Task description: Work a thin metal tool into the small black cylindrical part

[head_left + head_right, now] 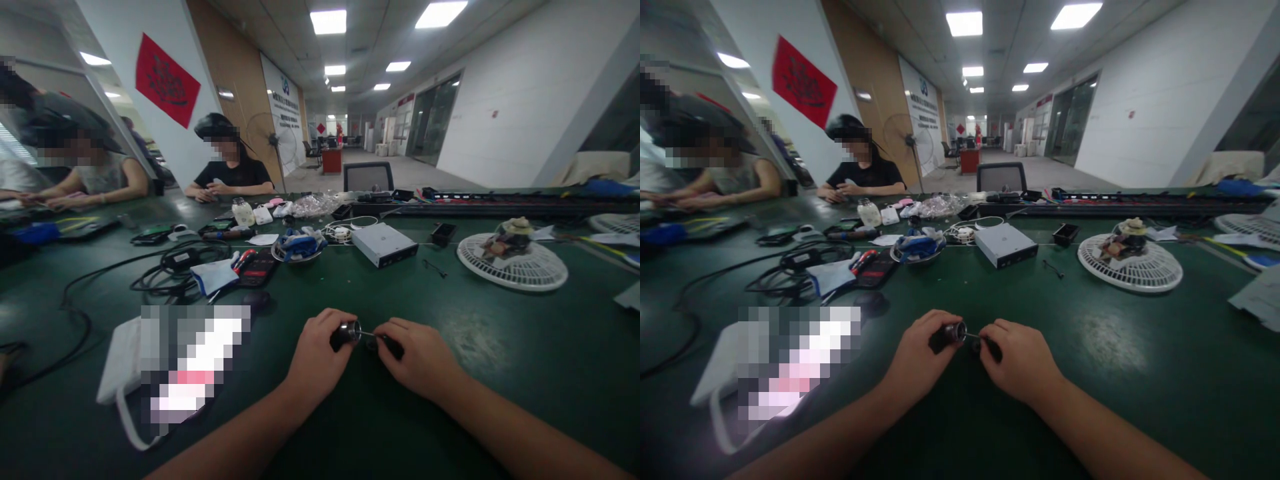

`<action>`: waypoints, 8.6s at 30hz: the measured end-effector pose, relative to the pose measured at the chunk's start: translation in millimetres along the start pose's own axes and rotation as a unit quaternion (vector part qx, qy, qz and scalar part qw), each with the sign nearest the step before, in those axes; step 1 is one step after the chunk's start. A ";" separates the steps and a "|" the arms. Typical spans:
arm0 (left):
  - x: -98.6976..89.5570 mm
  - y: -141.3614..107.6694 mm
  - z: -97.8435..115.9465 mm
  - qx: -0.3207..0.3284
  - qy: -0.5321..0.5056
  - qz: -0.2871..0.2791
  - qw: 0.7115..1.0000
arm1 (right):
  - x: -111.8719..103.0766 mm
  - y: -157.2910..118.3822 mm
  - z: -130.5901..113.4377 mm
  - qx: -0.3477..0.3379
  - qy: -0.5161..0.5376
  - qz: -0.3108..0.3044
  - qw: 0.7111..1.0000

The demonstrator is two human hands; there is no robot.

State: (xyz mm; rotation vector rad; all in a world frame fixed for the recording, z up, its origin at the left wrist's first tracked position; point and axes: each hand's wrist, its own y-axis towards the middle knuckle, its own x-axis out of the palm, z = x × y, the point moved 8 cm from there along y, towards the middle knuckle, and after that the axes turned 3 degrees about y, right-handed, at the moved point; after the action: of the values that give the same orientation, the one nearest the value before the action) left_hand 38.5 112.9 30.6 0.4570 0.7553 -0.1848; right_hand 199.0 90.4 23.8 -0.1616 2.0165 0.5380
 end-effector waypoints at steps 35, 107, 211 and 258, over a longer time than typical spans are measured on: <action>15.4 -5.7 19.3 0.100 0.020 -0.095 0.990 | -8.0 -2.4 -0.8 -0.090 0.159 0.053 0.982; 2.3 -1.2 2.2 0.003 -0.002 -0.012 1.000 | -13.3 -1.8 0.8 -0.025 0.164 0.063 0.984; 11.2 -2.6 7.8 0.047 0.030 -0.056 0.997 | -12.0 -2.3 5.6 -0.023 0.278 0.090 0.956; -4.9 -4.1 -10.6 -0.099 0.049 0.018 0.994 | -15.1 -6.9 0.9 -0.028 0.158 0.089 0.983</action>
State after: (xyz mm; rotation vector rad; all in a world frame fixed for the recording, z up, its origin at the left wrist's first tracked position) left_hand 27.1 114.2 25.9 0.2926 0.8511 -0.0539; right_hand 209.4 83.0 34.5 -0.1044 2.3408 0.7188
